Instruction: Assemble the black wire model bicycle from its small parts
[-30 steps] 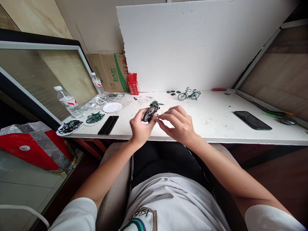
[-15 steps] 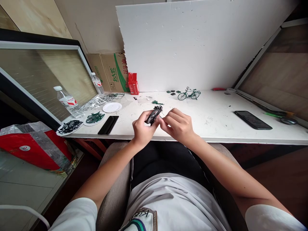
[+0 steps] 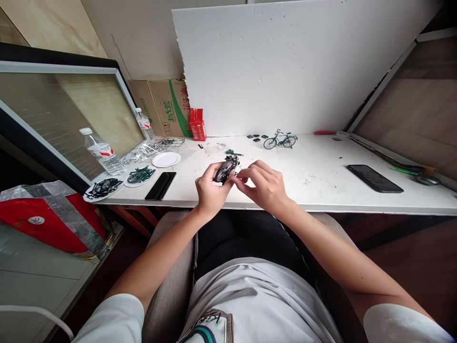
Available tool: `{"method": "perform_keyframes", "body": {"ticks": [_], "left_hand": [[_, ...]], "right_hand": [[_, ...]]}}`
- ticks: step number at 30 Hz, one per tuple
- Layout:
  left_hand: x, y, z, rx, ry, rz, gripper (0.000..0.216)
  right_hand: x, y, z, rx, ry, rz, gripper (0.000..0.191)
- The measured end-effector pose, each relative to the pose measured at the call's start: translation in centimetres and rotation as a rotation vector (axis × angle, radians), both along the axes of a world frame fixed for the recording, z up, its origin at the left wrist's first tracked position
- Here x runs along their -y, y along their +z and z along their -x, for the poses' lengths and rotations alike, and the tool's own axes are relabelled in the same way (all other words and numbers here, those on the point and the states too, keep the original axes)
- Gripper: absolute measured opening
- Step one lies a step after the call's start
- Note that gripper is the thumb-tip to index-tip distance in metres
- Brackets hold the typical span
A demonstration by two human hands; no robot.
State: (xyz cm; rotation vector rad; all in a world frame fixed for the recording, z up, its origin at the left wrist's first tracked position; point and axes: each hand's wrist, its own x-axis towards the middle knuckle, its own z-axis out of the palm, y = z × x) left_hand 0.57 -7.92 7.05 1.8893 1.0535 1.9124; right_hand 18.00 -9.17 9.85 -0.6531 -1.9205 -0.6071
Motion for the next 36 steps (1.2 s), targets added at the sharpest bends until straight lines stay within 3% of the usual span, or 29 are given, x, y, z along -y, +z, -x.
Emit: {"method": "perform_keyframes", "body": {"ticks": [7, 12, 16, 25, 32, 36], "left_hand": [[0.6, 0.27, 0.02, -0.056, -0.004, -0.063, 0.028], [0.22, 0.09, 0.18, -0.03, -0.025, -0.023, 0.029], [-0.12, -0.02, 0.14, -0.015, 0.012, -0.01, 0.026], [0.33, 0.21, 0.1, -0.065, 0.006, -0.039, 0.034], [0.03, 0.02, 0.13, -0.048, -0.022, -0.059, 0.028], [-0.14, -0.08, 0.07, -0.045, -0.005, -0.055, 0.027]], "right_hand": [[0.25, 0.1, -0.14, 0.029, -0.068, 0.001, 0.04], [0.69, 0.74, -0.08, 0.016, 0.023, 0.035, 0.017], [0.5, 0.57, 0.02, 0.042, 0.003, 0.014, 0.01], [0.46, 0.3, -0.01, 0.073, -0.071, 0.053, 0.043], [0.84, 0.43, 0.09, 0.005, 0.001, 0.135, 0.015], [0.51, 0.15, 0.23, 0.001, -0.006, 0.076, 0.02]]}}
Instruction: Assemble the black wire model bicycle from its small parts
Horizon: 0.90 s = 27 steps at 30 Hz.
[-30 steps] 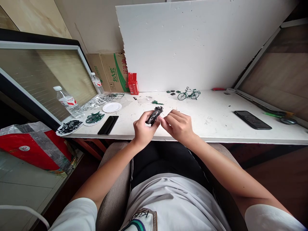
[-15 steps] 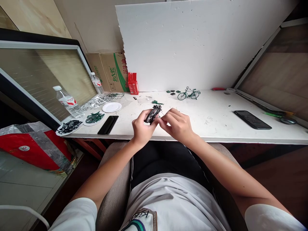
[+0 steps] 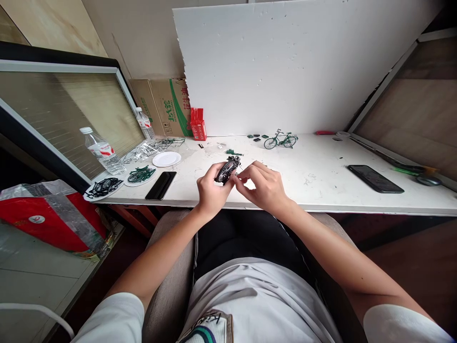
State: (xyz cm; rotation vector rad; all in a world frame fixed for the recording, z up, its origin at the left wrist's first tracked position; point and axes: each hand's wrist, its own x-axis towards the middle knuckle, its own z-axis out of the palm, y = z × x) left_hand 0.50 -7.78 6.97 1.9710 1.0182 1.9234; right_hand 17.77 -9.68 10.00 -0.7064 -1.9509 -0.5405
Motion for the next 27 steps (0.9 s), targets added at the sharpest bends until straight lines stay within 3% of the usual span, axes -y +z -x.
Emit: {"method": "perform_keyframes", "body": {"ticks": [7, 13, 16, 27], "left_hand": [[0.38, 0.17, -0.09, -0.038, 0.024, -0.004, 0.034], [0.1, 0.02, -0.02, -0.043, 0.015, -0.028, 0.028], [-0.01, 0.07, 0.03, -0.045, 0.019, -0.034, 0.028], [0.28, 0.37, 0.31, -0.205, -0.265, -0.058, 0.056]], "right_hand": [[-0.02, -0.06, -0.18, 0.039, -0.054, 0.008, 0.043], [0.14, -0.05, -0.03, -0.002, 0.021, 0.094, 0.02], [-0.14, -0.26, 0.09, -0.077, 0.046, 0.129, 0.017], [-0.46, 0.24, -0.4, -0.522, 0.218, 0.41, 0.03]]}}
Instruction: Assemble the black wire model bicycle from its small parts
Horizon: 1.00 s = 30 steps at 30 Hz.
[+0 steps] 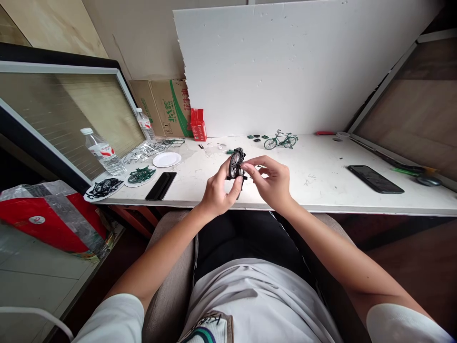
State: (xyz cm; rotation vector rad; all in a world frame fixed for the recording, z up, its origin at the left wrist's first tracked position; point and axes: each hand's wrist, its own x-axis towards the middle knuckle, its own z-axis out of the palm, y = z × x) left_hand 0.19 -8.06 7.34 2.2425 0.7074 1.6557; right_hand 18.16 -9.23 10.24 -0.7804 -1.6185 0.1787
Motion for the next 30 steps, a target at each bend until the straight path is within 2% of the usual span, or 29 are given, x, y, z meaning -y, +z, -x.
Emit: {"method": "perform_keyframes", "body": {"ticks": [5, 10, 17, 24, 30], "left_hand": [[-0.5, -0.4, -0.4, -0.006, -0.108, 0.009, 0.066], [-0.1, -0.5, -0.6, 0.057, -0.04, -0.005, 0.073], [0.5, 0.4, -0.6, 0.068, 0.07, 0.002, 0.078], [0.6, 1.1, -0.4, 0.004, 0.046, 0.025, 0.069], [0.5, 0.8, -0.7, 0.051, 0.029, 0.084, 0.069]], "right_hand": [[-0.5, -0.1, -0.4, -0.11, 0.012, 0.064, 0.035], [-1.2, -0.4, -0.7, -0.1, 0.054, 0.09, 0.039], [-1.6, -0.5, -1.0, -0.039, 0.054, 0.076, 0.041], [-1.5, -0.2, -1.0, -0.02, 0.095, 0.112, 0.043], [-1.9, -0.3, -1.1, 0.006, 0.117, 0.119, 0.045]]}}
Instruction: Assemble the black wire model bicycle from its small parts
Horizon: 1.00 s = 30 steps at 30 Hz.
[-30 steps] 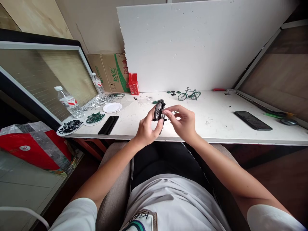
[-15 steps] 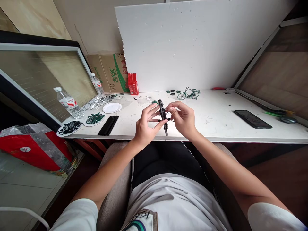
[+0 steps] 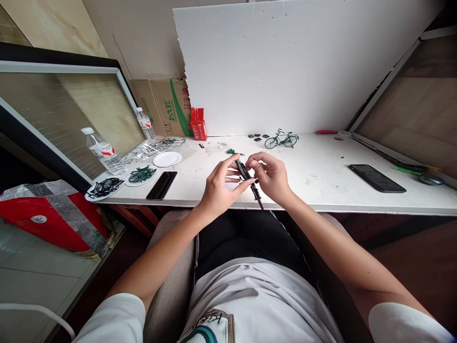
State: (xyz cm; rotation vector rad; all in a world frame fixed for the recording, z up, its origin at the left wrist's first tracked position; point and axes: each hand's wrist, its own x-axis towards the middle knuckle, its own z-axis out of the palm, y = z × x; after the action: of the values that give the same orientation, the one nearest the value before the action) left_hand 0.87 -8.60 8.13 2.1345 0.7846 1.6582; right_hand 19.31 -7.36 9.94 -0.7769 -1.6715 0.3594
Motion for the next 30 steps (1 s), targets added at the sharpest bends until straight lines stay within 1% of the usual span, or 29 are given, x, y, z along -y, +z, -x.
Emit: {"method": "perform_keyframes", "body": {"ticks": [3, 9, 13, 16, 20, 22, 26, 30], "left_hand": [[-0.1, -0.3, -0.1, 0.023, -0.001, 0.017, 0.069], [-0.2, -0.8, -0.3, 0.04, -0.008, -0.013, 0.069], [-0.3, -1.0, -0.4, 0.015, 0.027, -0.068, 0.07], [-0.3, -0.9, -0.4, -0.005, 0.055, -0.102, 0.07], [-0.4, -1.0, -0.4, -0.006, 0.052, -0.112, 0.068], [-0.5, -1.3, -0.4, -0.005, 0.05, -0.105, 0.069], [-0.7, -1.7, -0.5, 0.003, 0.046, -0.086, 0.07], [-0.6, -1.6, -0.6, 0.02, 0.032, -0.08, 0.07]], "right_hand": [[-0.1, 0.0, -0.1, 0.014, -0.001, -0.007, 0.043], [-0.1, 0.2, -0.3, 0.039, 0.0, -0.022, 0.04], [0.0, 0.3, -0.2, 0.04, 0.01, -0.007, 0.042], [0.1, 0.4, -0.1, 0.048, -0.004, -0.019, 0.037], [0.3, 0.3, -0.2, 0.1, -0.066, -0.112, 0.023], [0.1, 0.2, -0.3, 0.141, -0.103, -0.167, 0.02], [-0.2, -0.1, -0.6, 0.201, -0.135, -0.243, 0.025], [-0.3, -0.2, -0.7, 0.229, -0.149, -0.297, 0.026]]}}
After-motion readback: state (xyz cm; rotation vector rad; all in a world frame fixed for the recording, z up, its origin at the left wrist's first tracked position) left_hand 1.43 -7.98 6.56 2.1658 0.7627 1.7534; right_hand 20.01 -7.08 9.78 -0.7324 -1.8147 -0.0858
